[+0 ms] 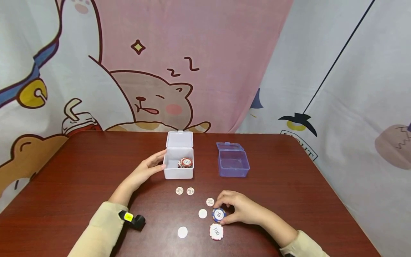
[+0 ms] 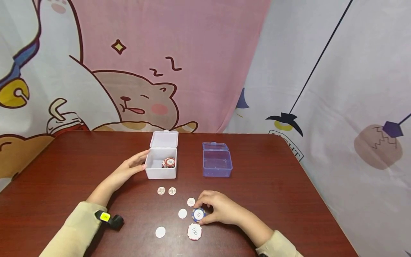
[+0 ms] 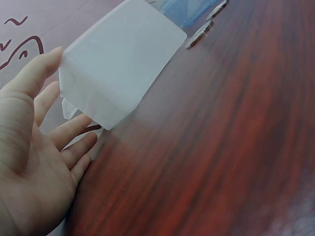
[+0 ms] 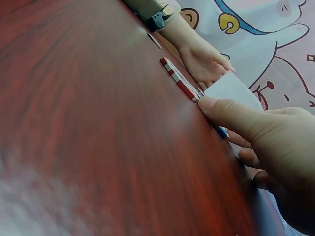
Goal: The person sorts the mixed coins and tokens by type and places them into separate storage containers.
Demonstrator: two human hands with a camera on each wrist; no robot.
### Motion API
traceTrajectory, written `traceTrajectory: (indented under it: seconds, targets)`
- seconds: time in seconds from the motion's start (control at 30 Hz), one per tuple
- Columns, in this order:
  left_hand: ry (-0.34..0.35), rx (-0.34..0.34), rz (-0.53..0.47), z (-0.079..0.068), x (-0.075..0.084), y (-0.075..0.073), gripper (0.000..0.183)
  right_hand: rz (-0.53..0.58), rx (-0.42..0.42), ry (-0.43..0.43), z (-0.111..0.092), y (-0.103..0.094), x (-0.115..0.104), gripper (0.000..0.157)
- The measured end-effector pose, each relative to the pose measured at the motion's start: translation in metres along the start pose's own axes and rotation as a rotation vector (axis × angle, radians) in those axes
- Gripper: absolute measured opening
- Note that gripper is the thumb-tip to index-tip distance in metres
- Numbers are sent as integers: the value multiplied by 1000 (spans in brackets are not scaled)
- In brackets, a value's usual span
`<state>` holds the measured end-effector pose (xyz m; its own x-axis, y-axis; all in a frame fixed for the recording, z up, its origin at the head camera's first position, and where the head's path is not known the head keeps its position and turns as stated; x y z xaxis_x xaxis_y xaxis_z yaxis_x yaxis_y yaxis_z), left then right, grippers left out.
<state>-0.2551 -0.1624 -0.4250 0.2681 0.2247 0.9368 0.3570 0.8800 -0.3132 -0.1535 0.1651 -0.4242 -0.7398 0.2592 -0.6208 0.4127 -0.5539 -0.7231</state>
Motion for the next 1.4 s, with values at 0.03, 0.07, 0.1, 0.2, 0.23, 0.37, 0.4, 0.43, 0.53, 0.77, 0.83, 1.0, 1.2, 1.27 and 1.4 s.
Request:
traceTrajectory:
  seconds: [0.03,0.07,0.1,0.2,0.23,0.37,0.4,0.43,0.53,0.77,0.83,1.0,1.2,1.27,1.4]
  targets:
    - [3,-1,1,0,0,0,56,-6,2,2,0,0,0,34]
    - [3,-1,3,0,0,0,56,-16,5,-1,1,0,-1,33]
    - [5,0,4,0,0,-1,56,-22,8,2,1,0,-1,33]
    - [4,0,8,0,-1,-1,56,-27,16,11,3,-1,-2,32]
    - [4,0,9,0,-1,-1,57,-25,21,14,3,-1,-2,31]
    - [6,1,6,1,-1,-1,57,6,54,32,6,-2,0,31]
    - [8,0,5,1,-1,-1,57,19,66,40,6,-2,0,30]
    - [9,0,5,1,-1,-1,58,32,77,44,7,-2,1,30]
    - [12,2,4,1,-1,0,58,57,113,62,10,-3,3,29]
    - [10,0,0,0,1,0,58,54,175,73,21,-5,5,33]
    - [15,-2,3,0,0,0,58,54,193,81,26,-5,6,35]
    - [19,-3,9,0,-1,0,58,64,246,93,37,-4,5,38]
    - [28,-12,-7,-2,8,1,58,91,286,74,54,-8,-17,37]
    - [26,-13,-5,-2,9,1,58,85,300,61,57,-7,-14,37]
    - [25,-13,-3,-2,9,0,57,59,336,55,62,-2,5,38]
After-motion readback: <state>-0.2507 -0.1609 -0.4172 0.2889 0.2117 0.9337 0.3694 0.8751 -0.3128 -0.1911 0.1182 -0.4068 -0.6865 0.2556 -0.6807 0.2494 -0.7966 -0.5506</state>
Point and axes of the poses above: each hand's wrist, its own z-axis towards the middle knuckle, its own y-axis out of the palm, x = y × z, the point moved 3 cm from there along z, towards the middle knuckle, and after that the axes turned 6 degrees about z, right-handed, at the moved point
